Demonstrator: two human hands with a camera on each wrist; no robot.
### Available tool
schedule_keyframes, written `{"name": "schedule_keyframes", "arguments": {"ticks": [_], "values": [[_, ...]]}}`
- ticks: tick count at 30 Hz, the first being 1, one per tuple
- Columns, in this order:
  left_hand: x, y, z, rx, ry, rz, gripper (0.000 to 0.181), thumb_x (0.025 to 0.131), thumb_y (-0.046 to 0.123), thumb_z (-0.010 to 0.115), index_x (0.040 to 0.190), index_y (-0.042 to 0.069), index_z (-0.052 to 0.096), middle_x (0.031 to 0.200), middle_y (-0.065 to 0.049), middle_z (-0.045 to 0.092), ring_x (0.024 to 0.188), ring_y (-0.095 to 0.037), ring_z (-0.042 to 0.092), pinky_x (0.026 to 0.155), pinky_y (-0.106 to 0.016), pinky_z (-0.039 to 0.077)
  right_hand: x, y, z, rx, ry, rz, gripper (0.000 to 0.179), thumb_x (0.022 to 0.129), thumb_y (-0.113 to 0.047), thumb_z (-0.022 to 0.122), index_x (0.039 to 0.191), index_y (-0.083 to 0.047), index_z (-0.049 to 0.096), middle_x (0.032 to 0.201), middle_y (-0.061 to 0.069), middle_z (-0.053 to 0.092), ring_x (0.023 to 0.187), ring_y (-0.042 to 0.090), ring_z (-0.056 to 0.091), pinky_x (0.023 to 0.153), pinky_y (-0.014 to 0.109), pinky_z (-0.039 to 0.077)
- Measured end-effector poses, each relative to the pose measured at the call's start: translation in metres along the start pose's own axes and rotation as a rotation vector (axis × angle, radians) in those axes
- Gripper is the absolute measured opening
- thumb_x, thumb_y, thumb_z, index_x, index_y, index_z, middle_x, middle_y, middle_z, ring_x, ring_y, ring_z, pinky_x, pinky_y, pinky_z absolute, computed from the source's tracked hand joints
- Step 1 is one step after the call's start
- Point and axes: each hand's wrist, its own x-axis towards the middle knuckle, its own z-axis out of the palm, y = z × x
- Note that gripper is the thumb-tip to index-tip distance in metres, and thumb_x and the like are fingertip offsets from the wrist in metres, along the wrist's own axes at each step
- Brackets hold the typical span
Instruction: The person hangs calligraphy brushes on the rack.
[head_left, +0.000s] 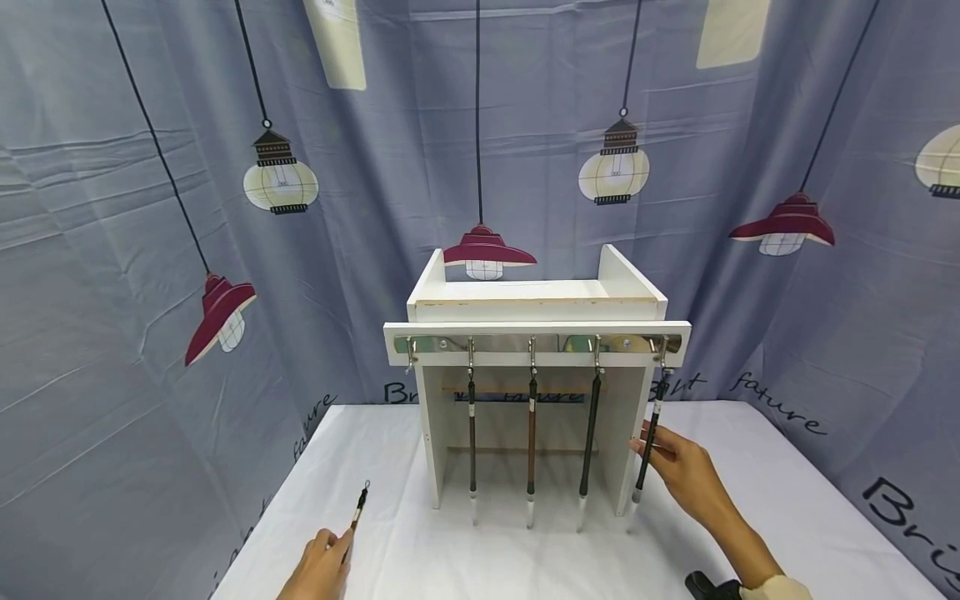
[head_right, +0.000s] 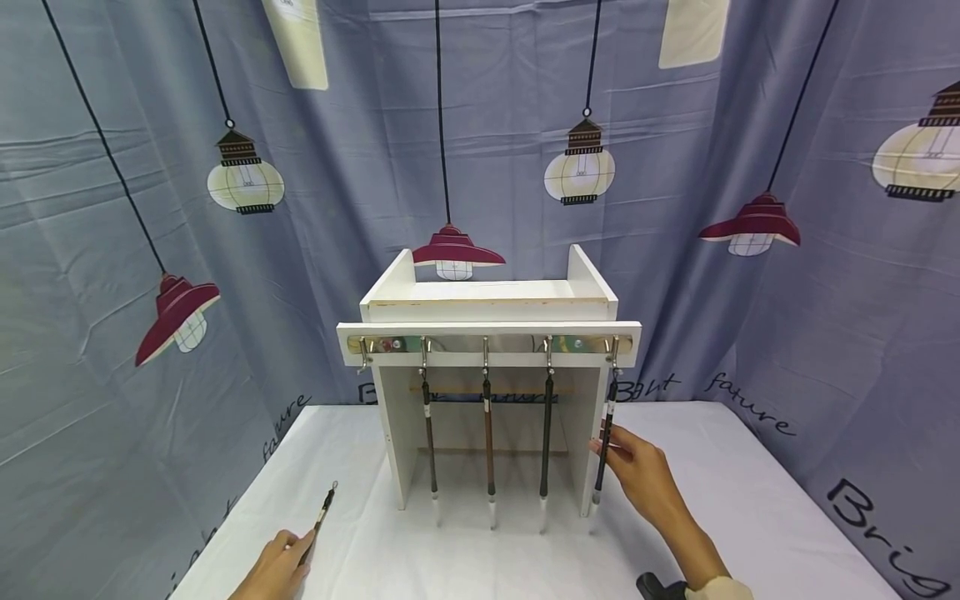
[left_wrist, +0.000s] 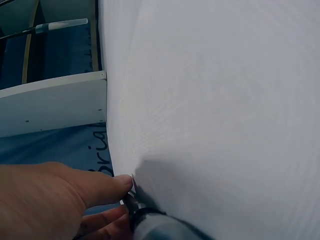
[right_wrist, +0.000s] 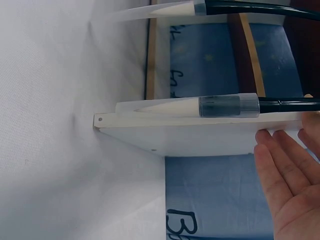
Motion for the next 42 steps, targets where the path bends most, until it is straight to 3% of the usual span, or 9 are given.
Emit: {"name": "schedule_keyframes", "arguments": {"ticks": [8,12,23,32,38,42], "values": [[-0.002,0.004,0.006,0.061,0.109,0.103,0.043,0.088,-0.014,0.071,0.131,-0.015,0.064,0.098,-0.012,0.053,0.084,-0.023,0.053,0.073,-0.039,0.056,0.000,0.001,0.000,-0.009,0.011,-0.005,0.064,0.107,-0.039,0.063,0.148,0.009,0.054,0.140,0.031,0.063,0.124,0.049,0.066,0.099,0.063,0.056],[-0.002,0.009,0.007,0.082,0.119,0.076,0.040,0.090,-0.017,0.067,0.129,-0.016,0.065,0.097,-0.013,0.052,0.083,-0.023,0.052,0.073,-0.038,0.056,-0.002,0.002,0.001,0.005,0.017,-0.010,0.064,0.107,-0.039,0.063,0.148,0.009,0.054,0.140,0.031,0.062,0.125,0.049,0.066,0.101,0.064,0.055],[-0.001,0.015,0.005,0.109,0.147,0.039,0.035,0.087,-0.011,0.076,0.122,-0.012,0.072,0.094,-0.016,0.057,0.081,-0.027,0.060,0.073,-0.043,0.059,-0.001,0.001,0.000,0.015,-0.007,0.008,0.064,0.107,-0.041,0.063,0.148,0.007,0.054,0.138,0.030,0.065,0.124,0.049,0.066,0.100,0.065,0.054],[0.002,0.015,0.003,0.083,0.149,0.019,0.036,0.087,-0.012,0.074,0.122,-0.011,0.072,0.093,-0.016,0.058,0.081,-0.028,0.062,0.074,-0.045,0.061,0.000,0.003,0.000,-0.003,0.011,-0.011,0.064,0.107,-0.040,0.063,0.148,0.008,0.054,0.137,0.030,0.065,0.123,0.048,0.067,0.100,0.064,0.055],[0.003,0.013,0.003,0.052,0.117,0.021,0.036,0.086,-0.014,0.073,0.122,-0.012,0.072,0.091,-0.017,0.057,0.080,-0.029,0.062,0.073,-0.044,0.060,-0.001,0.002,0.000,0.003,0.012,-0.010,0.065,0.107,-0.042,0.063,0.148,0.008,0.054,0.137,0.030,0.065,0.123,0.049,0.066,0.100,0.065,0.055],[0.003,0.010,0.003,0.023,0.145,0.043,0.038,0.083,-0.017,0.073,0.121,-0.012,0.072,0.089,-0.016,0.058,0.077,-0.028,0.061,0.070,-0.043,0.059,-0.001,0.002,0.000,0.001,0.011,-0.007,0.066,0.107,-0.042,0.063,0.149,0.008,0.053,0.138,0.031,0.064,0.123,0.049,0.066,0.100,0.064,0.055]]}}
